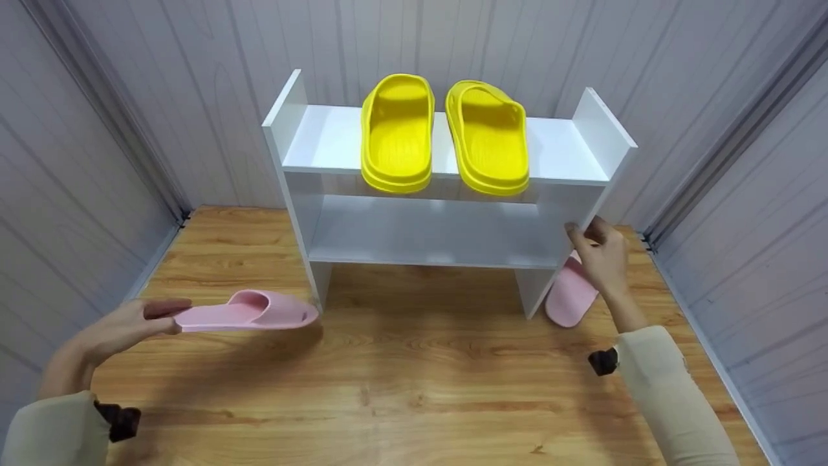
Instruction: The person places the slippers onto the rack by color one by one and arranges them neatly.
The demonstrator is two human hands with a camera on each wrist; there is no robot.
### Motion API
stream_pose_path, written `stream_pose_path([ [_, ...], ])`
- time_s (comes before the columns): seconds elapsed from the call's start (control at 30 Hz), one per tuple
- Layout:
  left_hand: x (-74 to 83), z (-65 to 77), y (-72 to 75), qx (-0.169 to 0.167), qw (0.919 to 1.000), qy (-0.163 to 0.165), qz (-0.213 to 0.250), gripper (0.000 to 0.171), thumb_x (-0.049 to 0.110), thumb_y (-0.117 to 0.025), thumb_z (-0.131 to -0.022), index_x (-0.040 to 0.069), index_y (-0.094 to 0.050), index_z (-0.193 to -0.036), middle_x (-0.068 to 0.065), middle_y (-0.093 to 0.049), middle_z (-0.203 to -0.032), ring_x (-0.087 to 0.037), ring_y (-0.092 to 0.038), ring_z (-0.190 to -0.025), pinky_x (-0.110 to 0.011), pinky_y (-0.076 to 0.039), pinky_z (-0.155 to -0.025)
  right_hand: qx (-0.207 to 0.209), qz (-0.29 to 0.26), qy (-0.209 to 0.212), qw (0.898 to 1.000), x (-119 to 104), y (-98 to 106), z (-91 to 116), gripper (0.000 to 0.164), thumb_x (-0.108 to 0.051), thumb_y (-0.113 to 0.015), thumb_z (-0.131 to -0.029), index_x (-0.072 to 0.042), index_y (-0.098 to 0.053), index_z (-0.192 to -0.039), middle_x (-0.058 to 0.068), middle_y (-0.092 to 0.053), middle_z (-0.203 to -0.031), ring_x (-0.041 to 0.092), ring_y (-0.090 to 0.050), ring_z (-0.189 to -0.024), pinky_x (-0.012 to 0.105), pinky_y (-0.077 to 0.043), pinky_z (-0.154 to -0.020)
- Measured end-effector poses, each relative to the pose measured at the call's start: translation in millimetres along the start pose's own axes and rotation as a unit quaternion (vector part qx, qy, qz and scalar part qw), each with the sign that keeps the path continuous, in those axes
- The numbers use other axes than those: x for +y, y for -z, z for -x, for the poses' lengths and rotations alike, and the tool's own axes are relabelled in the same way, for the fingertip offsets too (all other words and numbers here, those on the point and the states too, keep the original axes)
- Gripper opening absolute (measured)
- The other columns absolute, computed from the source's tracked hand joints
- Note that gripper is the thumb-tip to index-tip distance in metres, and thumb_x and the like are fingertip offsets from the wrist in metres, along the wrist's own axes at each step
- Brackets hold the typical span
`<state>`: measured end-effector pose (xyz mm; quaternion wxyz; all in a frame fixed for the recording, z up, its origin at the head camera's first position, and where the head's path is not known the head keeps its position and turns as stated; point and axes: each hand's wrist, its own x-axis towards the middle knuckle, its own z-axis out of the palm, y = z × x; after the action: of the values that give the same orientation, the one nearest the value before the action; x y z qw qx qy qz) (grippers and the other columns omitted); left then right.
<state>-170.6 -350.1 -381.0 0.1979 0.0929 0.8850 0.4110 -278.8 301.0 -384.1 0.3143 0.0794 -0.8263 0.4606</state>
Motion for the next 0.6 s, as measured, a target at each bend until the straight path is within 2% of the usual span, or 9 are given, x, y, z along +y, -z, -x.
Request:
stream_pose_path([
  [0.07,2.1,0.7,-0.9,-0.007,0.9999,-0.008,0.008,0.051,0.014,-0.043,-0.090,-0.013,-0.028,-0.131,-0.033,-0.028,-0.131,-0.041,-0.032,-0.116,-0.051,-0.031,-0.090,0.000,0.000,-0.001,1.000,0,0,0,0.027,-0.016,-0.062,-0.082,0.004,-0.063,-0.099,0.016,-0.064,-0.082,0.003,-0.059,-0.072,0.015,-0.048,-0.061],
  [0.2,7.2,-0.6,-5.5,-0.010,0.9986,-0.035,0.038,0.051,0.012,-0.047,-0.089,-0.012,-0.029,-0.130,-0.031,-0.031,-0.130,-0.020,-0.044,-0.110,-0.030,-0.040,-0.085,0.000,0.000,-0.007,1.000,1,0,-1,0.026,-0.015,-0.062,-0.081,0.005,-0.063,-0.097,0.013,-0.064,-0.080,0.012,-0.061,-0.073,0.016,-0.048,-0.061],
  [0.3,13.0,-4.3,-10.6,-0.016,0.9947,-0.072,0.072,0.051,0.009,-0.049,-0.087,-0.014,-0.030,-0.129,-0.032,-0.033,-0.129,-0.005,-0.047,-0.101,-0.019,-0.041,-0.078,0.001,-0.005,-0.009,1.000,1,0,-1,0.024,-0.013,-0.063,-0.081,0.005,-0.064,-0.095,0.010,-0.064,-0.078,0.018,-0.062,-0.074,0.015,-0.048,-0.061],
  [0.33,15.4,-5.6,-12.4,-0.019,0.9931,-0.083,0.081,0.051,0.008,-0.049,-0.086,-0.014,-0.030,-0.129,-0.032,-0.032,-0.128,-0.002,-0.047,-0.101,-0.019,-0.041,-0.077,0.001,-0.005,-0.007,1.000,0,0,-1,0.023,-0.012,-0.063,-0.080,0.006,-0.064,-0.095,0.011,-0.064,-0.078,0.018,-0.062,-0.074,0.015,-0.048,-0.061],
  [0.53,33.1,-17.0,-23.9,-0.034,0.9830,-0.143,0.110,0.052,0.002,-0.049,-0.082,-0.018,-0.030,-0.126,-0.035,-0.033,-0.126,-0.004,-0.048,-0.100,-0.020,-0.043,-0.077,0.002,0.004,0.005,1.000,-30,2,4,0.022,-0.006,-0.060,-0.081,0.011,-0.061,-0.095,0.021,-0.062,-0.080,0.004,-0.058,-0.071,0.012,-0.046,-0.061],
  [0.6,40.6,-21.8,-27.9,-0.031,0.9807,-0.163,0.103,0.052,0.002,-0.050,-0.080,-0.017,-0.033,-0.126,-0.034,-0.035,-0.126,-0.006,-0.048,-0.099,-0.020,-0.043,-0.076,0.002,0.004,0.008,1.000,-34,2,5,0.022,-0.005,-0.060,-0.081,0.011,-0.061,-0.095,0.021,-0.062,-0.081,0.001,-0.057,-0.071,0.012,-0.046,-0.061],
])
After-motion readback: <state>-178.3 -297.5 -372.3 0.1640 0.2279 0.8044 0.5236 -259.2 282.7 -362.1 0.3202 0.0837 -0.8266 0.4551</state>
